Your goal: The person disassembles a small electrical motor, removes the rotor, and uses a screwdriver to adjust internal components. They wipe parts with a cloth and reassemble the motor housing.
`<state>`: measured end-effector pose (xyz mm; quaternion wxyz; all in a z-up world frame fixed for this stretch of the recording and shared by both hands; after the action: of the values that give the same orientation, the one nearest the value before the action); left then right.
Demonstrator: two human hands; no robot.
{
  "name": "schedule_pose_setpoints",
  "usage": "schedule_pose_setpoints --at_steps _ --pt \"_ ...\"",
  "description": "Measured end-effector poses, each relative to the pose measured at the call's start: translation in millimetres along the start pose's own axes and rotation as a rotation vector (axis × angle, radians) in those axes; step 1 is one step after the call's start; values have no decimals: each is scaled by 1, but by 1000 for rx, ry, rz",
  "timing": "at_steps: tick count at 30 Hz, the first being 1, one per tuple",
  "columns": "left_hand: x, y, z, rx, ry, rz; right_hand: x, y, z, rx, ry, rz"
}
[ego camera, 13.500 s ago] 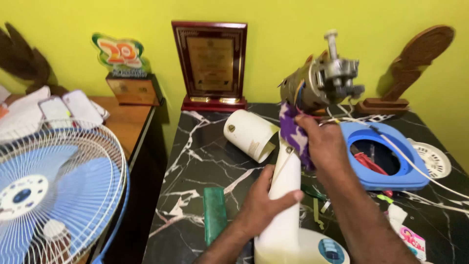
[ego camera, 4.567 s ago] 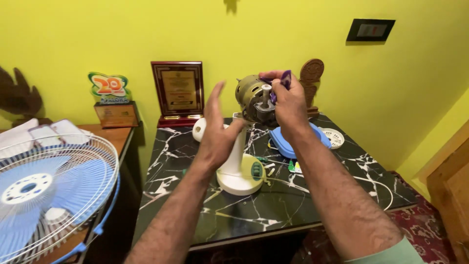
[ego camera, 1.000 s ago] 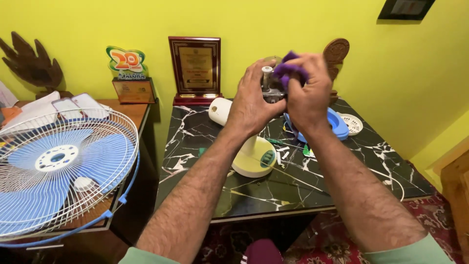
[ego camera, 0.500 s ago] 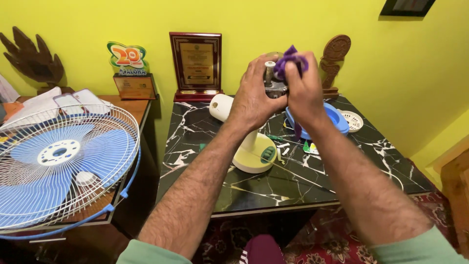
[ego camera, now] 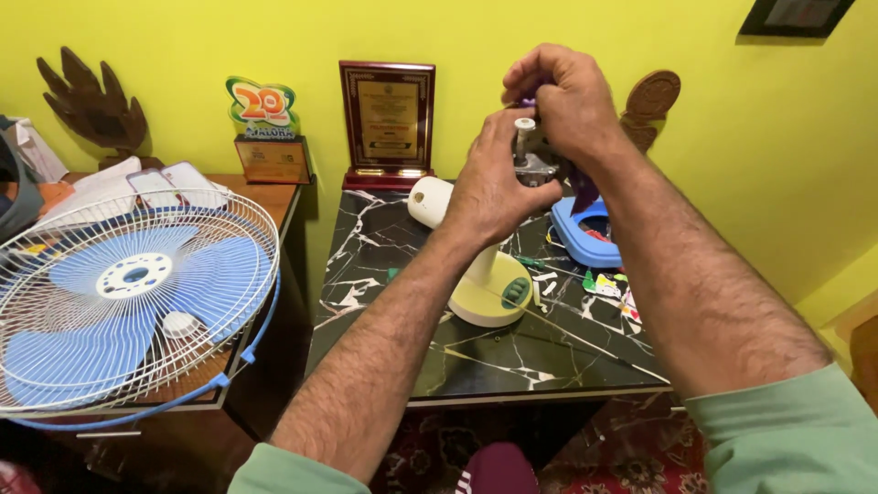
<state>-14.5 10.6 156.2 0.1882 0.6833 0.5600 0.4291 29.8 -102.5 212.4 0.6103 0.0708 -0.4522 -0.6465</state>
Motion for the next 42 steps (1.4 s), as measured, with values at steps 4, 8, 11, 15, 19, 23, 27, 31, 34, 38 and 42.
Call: schedule_pose_setpoints --at_steps 4,8,11,15,19,23,27,31,34,38,42 --pt "-1 2 1 7 14 -5 2 -18 8 42 62 -44" --pt "-2 2 2 -12 14 -17 3 -59 13 27 233 -118" --pt "-7 4 10 89 -28 31 0 -91 19 62 369 -184" --pt "-2 2 6 30 -69 -4 -4 -133 13 60 198 -354" --pt "3 2 5 22 -61 3 -9 -158 -20 -133 263 -389" --pt "-3 1 5 80 -63 53 32 -153 -36 -185 329 -523" --pt "-2 1 -1 57 -63 26 57 -103 -18 11 128 -535" --pt "0 1 -1 47 -52 12 18 -56 -9 92 -37 -156" --pt "-1 1 -1 47 -57 8 13 -29 -23 -1 60 -5" --pt "-4 1 2 21 -35 -11 11 -25 -57 -179 373 -32" --pt "-8 2 8 24 29 7 11 -36 -73 -167 648 -302"
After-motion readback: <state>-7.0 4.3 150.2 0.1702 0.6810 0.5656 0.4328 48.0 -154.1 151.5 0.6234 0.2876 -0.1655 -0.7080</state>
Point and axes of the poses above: each hand's wrist, its own y-axis towards the middle knuckle, its own x-axis out of the back of the hand, z = x × y, the point moved 9 cm from there along y, towards the middle knuckle, and after that the axes turned 4 degrees about -y, right-handed, at the moved point
